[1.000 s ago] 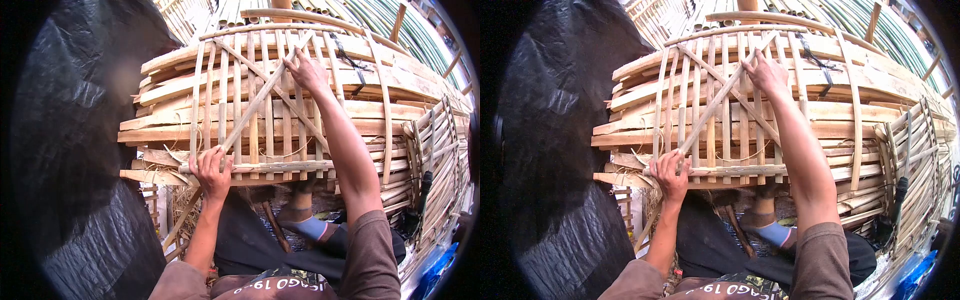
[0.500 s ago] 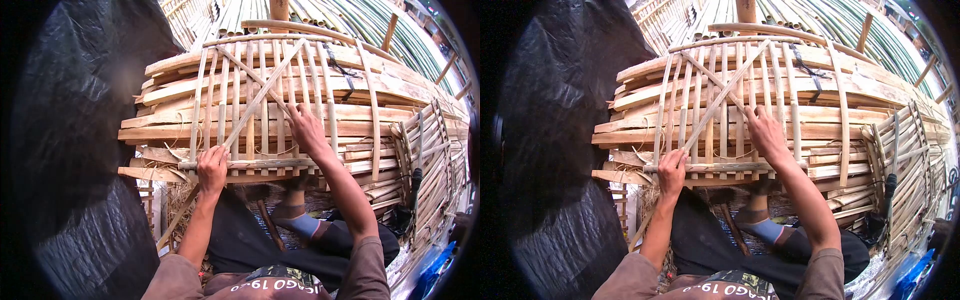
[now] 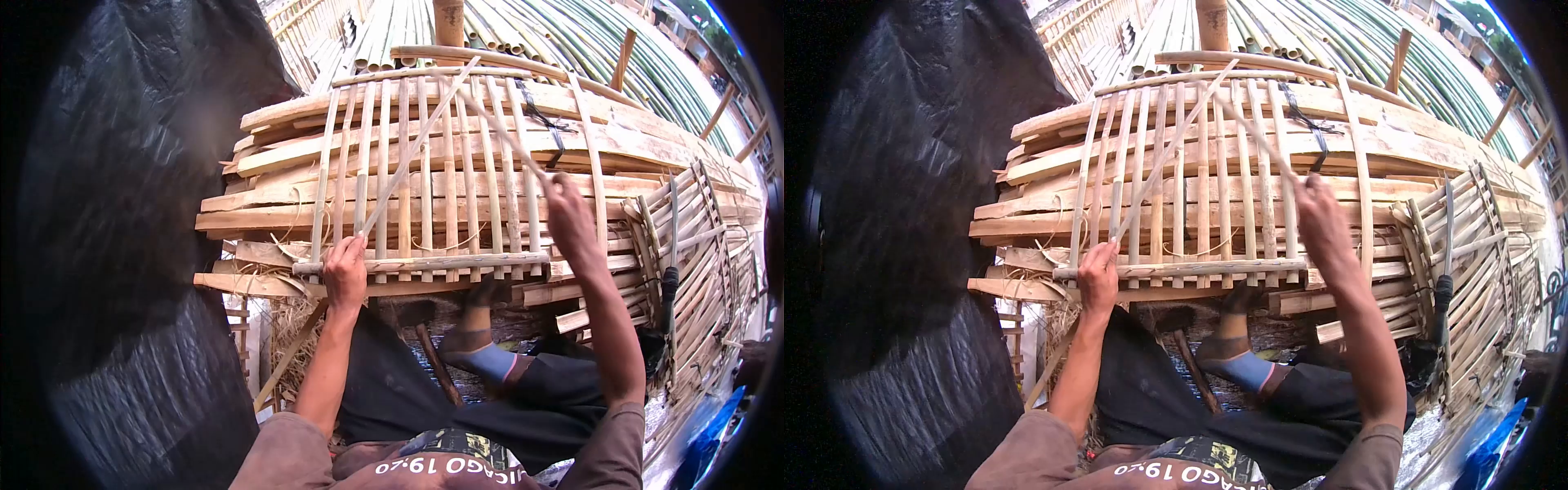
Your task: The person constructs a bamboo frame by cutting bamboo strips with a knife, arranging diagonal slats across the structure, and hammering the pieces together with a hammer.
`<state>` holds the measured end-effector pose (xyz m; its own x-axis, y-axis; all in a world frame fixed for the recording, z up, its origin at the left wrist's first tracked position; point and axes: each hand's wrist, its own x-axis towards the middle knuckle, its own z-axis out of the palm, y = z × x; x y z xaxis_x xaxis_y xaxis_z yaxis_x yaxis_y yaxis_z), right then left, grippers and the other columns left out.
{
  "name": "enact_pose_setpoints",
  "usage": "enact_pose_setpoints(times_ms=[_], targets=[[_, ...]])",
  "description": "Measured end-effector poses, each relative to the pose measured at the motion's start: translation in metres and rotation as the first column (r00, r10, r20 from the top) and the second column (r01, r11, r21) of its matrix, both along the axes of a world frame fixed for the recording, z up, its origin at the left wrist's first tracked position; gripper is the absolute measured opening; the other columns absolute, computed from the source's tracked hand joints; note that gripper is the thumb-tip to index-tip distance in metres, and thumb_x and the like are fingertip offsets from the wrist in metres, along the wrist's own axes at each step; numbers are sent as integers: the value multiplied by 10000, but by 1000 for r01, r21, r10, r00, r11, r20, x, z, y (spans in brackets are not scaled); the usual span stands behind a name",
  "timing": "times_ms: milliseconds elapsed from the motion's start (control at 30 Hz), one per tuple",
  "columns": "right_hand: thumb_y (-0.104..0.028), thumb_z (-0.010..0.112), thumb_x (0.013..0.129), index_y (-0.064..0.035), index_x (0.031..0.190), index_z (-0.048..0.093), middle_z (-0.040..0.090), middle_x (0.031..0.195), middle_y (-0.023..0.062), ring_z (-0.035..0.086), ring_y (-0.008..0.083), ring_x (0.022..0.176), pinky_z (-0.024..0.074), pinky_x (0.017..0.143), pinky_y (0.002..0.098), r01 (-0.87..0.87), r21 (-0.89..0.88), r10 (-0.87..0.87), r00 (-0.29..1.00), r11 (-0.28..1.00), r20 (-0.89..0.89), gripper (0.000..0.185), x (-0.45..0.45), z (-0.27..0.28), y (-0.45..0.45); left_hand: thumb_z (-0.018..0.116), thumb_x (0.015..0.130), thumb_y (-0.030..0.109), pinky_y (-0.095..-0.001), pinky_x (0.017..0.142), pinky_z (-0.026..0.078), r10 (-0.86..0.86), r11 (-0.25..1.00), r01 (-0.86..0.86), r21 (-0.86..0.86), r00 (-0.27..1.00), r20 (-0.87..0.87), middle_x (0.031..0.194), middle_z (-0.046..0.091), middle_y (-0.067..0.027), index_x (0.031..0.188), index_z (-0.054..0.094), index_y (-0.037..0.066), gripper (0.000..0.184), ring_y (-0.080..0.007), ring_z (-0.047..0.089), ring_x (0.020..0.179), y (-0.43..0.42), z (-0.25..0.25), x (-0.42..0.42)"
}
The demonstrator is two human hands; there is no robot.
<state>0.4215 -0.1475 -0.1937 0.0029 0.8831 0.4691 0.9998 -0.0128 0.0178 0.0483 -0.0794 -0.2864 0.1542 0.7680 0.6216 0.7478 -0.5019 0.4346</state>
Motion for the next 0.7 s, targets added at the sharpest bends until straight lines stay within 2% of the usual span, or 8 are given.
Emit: enact_pose_setpoints(times_ms=[100,167,267,333,367,500,567,700], targets=[[70,477,913,72,1214,582,612,1070,236,654,335,892,605,749,379,151,0,-151,988,989,-45,318,24,17,-35,646,875,92,-424,741,488,-4,1000,4,-23,1000,-4,904,678,-112,995,712,20,155,-319,630,810,-3,-2,3],[36,494,926,30,1252,580,604,1040,201,649,324,849,562,726,413,233,95,-222,969,968,-111,337,30,25,-52,649,871,89,-419,763,482,26,999,-27,-21,999,-30,924,676,-103,992,716,27,151,-308,629,814,-4,-5,5],[22,499,935,-6,1277,577,601,1046,193,636,322,829,539,701,410,224,204,-187,964,953,-187,351,35,20,-55,664,857,84,-418,774,477,36,999,-37,-18,997,-62,939,673,-97,985,720,34,149,-295,630,820,-5,-6,6],[20,506,935,-20,1295,570,596,1048,183,625,305,823,525,673,404,138,318,-48,961,938,-273,368,25,14,-40,670,851,81,-417,773,477,38,999,-39,-11,995,-93,940,672,-95,981,721,35,147,-289,632,825,-5,-6,5],[38,517,919,-13,1291,571,589,1041,183,615,287,815,523,674,394,103,296,8,936,950,-351,379,11,12,-33,675,846,78,-415,773,478,23,1000,-23,3,995,-101,942,671,-92,976,724,35,146,-285,632,829,-6,-6,4],[68,510,899,-3,1280,570,592,1045,182,629,274,835,565,732,380,-146,133,184,920,980,-346,392,-25,-14,-4,685,829,59,-406,774,483,-2,999,8,48,993,-120,947,672,-86,965,730,36,146,-274,630,839,-3,-5,3],[68,509,898,-4,1278,569,590,1060,180,635,286,854,569,753,390,-205,127,237,904,971,-356,392,-33,-32,11,689,823,52,-400,772,486,-13,998,19,52,993,-116,953,674,-85,969,731,37,152,-271,629,838,-3,-5,2],[70,526,874,-44,1290,570,576,1090,186,630,300,896,538,800,406,-213,50,211,854,976,-475,433,-51,-49,21,697,809,35,-382,771,498,-19,997,27,74,994,-111,968,680,-83,974,735,41,169,-267,630,841,0,-11,-2]])
